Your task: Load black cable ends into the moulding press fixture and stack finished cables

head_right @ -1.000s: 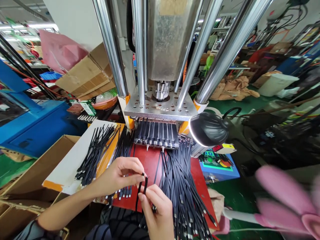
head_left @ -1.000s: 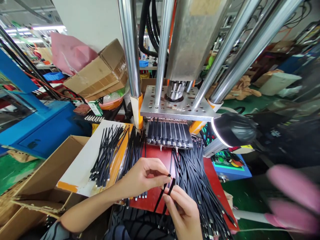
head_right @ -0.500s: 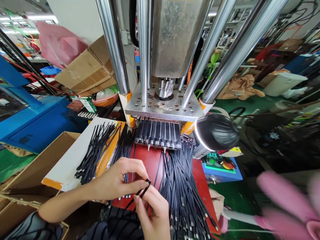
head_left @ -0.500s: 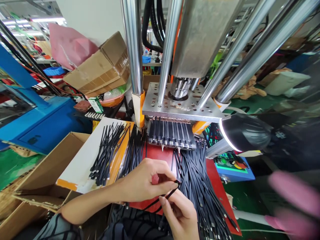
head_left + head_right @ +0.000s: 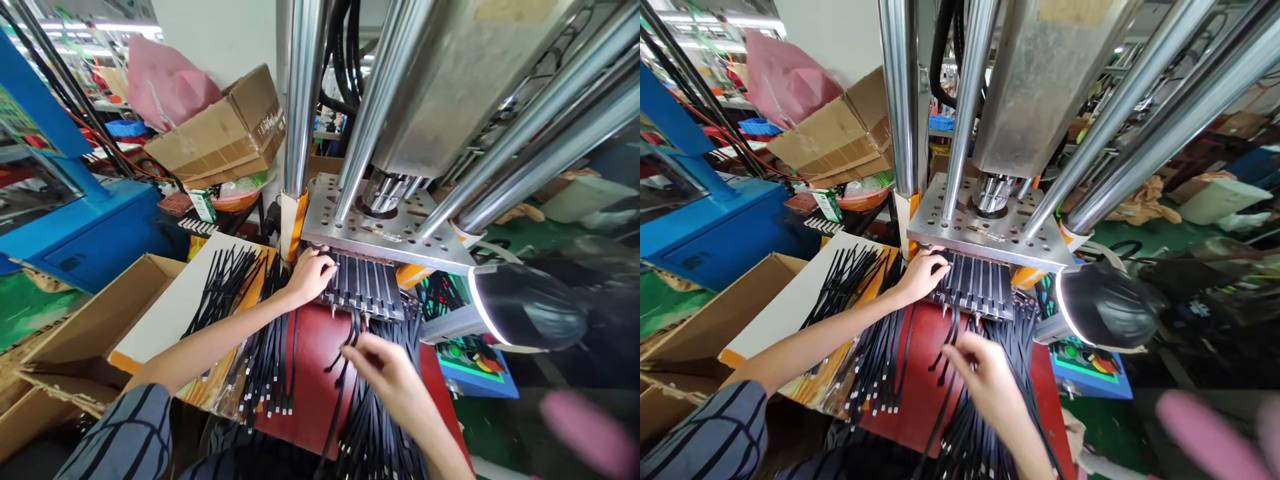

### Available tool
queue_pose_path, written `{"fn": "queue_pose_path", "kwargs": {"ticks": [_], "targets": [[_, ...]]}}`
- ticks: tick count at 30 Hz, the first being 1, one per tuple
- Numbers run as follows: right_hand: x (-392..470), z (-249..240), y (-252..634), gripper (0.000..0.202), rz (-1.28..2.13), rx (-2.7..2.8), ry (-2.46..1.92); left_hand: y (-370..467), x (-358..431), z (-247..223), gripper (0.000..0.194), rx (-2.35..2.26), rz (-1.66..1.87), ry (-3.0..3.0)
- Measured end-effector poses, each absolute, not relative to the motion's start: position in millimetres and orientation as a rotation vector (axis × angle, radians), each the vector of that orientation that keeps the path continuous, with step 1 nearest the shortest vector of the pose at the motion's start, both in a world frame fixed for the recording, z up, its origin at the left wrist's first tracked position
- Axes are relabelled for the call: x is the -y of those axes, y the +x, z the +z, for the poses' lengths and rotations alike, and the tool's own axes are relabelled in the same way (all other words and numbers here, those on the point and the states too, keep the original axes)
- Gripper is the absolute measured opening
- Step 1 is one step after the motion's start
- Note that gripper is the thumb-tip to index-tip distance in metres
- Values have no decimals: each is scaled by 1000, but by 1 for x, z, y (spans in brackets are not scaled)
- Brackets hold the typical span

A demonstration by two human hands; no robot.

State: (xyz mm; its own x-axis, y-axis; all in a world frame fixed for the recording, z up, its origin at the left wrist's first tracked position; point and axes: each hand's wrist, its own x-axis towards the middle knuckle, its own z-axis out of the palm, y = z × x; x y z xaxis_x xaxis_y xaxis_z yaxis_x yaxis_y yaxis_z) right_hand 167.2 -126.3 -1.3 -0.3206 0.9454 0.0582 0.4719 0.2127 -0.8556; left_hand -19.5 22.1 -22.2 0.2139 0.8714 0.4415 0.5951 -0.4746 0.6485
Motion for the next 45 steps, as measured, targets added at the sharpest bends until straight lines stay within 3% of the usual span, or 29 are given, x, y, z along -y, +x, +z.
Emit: {"fn": "queue_pose_path", "kwargs": {"ticks": [6,9,12,17,23,27,34,39,41,45], "targets": [[16,20,171,48,918,1971,-1363,-20,-32,-28,25,-1473,1209,2123],[-10,11,168,47,896,1980,-1365,-33,-7,-28,24,-1233,1128,2367],[-22,2,167,45,891,1977,-1376,-46,14,-28,27,-924,986,2703],[-29,-4,165,46,845,1957,-1368,-51,17,-30,30,-803,878,2886],[-28,-10,169,44,837,1881,-1367,-42,19,-26,30,-879,732,2965],[-28,-15,169,44,800,1851,-1375,-36,31,-25,40,-984,673,2984],[-2,-11,168,38,468,1823,-1445,-17,52,-32,53,-1300,528,3032],[34,-4,172,44,105,2280,-1627,-13,53,-26,70,-1294,498,2952],[30,-3,167,48,-97,2386,-1786,-12,44,-20,68,-1307,497,2894],[-1,-1,157,48,-174,2351,-1881,-7,15,-10,59,-1339,476,2832]]}}
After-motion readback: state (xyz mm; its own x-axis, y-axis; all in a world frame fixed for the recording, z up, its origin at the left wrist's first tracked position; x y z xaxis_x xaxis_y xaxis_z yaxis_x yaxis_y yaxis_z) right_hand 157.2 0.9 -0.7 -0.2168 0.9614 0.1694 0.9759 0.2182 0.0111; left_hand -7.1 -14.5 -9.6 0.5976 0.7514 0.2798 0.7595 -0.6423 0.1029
